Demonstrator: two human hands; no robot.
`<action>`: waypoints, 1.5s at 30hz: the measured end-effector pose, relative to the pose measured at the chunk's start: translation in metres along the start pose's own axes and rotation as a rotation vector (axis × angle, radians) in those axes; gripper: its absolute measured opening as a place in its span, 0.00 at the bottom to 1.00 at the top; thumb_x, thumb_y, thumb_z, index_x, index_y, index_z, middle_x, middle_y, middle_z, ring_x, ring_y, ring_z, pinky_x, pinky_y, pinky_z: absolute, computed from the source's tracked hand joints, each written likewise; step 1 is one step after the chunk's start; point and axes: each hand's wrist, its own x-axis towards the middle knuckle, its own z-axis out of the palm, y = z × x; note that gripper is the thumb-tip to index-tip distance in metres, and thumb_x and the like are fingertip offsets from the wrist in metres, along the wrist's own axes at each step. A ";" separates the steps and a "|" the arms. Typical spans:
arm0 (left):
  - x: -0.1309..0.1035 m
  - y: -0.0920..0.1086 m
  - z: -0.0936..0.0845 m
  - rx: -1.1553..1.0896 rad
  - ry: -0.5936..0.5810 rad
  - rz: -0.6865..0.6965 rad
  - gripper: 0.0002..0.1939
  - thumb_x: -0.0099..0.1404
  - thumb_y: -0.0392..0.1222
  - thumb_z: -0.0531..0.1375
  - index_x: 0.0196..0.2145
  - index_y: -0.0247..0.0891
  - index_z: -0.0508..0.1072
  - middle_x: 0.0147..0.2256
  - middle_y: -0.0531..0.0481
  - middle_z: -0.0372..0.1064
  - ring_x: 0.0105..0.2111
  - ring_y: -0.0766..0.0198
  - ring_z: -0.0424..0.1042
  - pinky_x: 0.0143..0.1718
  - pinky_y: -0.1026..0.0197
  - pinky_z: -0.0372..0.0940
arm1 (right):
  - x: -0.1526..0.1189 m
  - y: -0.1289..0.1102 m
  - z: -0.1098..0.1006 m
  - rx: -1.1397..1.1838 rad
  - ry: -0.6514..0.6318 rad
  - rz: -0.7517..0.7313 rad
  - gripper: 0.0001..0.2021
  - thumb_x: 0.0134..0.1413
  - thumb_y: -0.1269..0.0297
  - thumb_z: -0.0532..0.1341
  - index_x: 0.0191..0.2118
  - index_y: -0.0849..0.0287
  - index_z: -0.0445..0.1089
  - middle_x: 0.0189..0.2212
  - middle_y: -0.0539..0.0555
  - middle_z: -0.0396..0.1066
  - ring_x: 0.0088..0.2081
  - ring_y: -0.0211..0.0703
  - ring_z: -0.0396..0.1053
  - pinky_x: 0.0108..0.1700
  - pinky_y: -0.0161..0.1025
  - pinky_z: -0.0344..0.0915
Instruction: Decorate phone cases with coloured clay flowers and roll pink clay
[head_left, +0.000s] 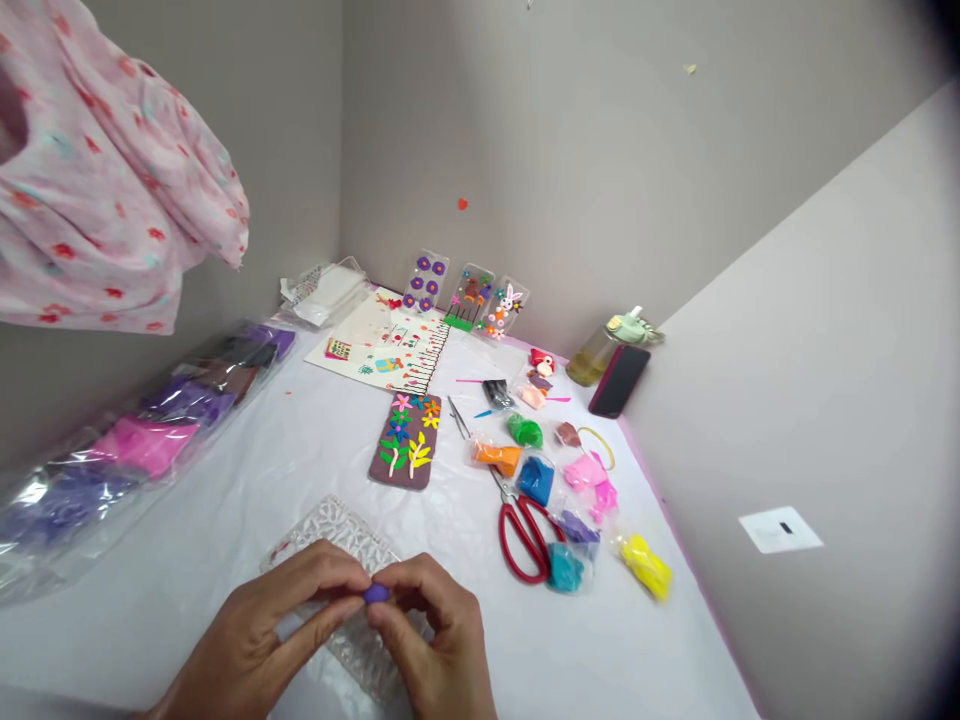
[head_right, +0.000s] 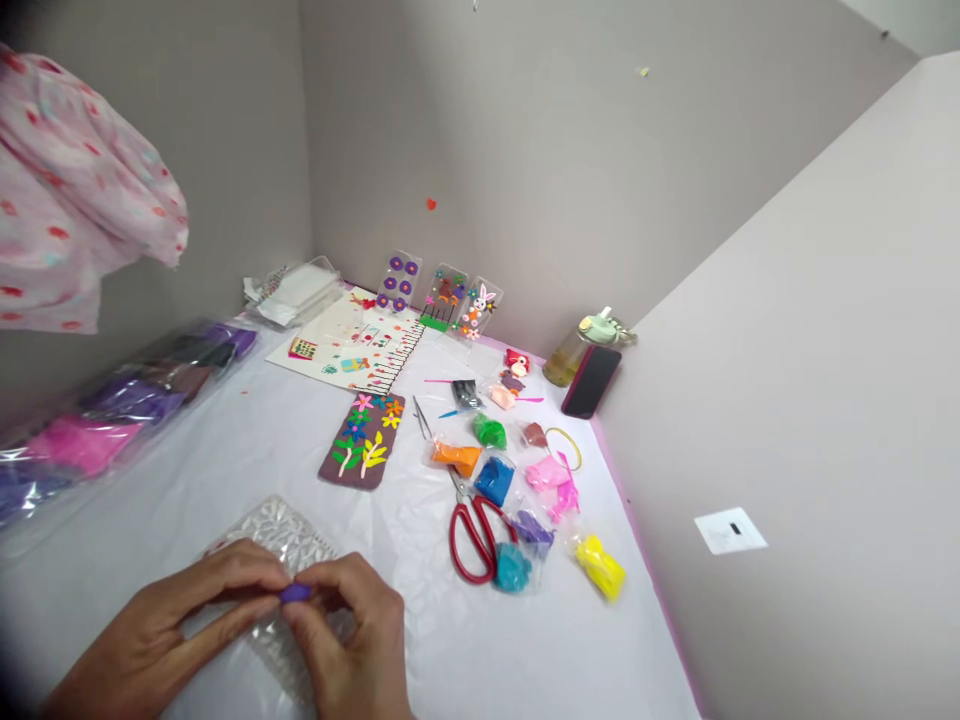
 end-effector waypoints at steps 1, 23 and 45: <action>-0.002 -0.003 0.000 0.016 -0.006 0.005 0.05 0.70 0.40 0.65 0.41 0.52 0.80 0.35 0.62 0.80 0.36 0.71 0.82 0.43 0.81 0.70 | 0.000 0.000 0.000 0.001 -0.004 0.000 0.10 0.59 0.54 0.72 0.38 0.55 0.84 0.32 0.54 0.81 0.34 0.45 0.75 0.39 0.36 0.69; -0.017 -0.016 0.000 0.173 -0.060 0.236 0.12 0.81 0.44 0.54 0.53 0.49 0.76 0.40 0.54 0.78 0.39 0.69 0.78 0.45 0.72 0.71 | 0.003 -0.009 -0.001 0.184 -0.140 0.265 0.27 0.48 0.35 0.73 0.32 0.59 0.81 0.24 0.49 0.68 0.28 0.38 0.61 0.33 0.35 0.57; -0.011 -0.006 -0.005 0.223 -0.091 0.200 0.08 0.72 0.35 0.58 0.40 0.46 0.75 0.35 0.56 0.76 0.35 0.66 0.77 0.39 0.69 0.70 | 0.002 -0.036 -0.014 0.026 -0.239 0.158 0.07 0.54 0.62 0.70 0.30 0.58 0.78 0.28 0.49 0.70 0.32 0.40 0.66 0.36 0.36 0.60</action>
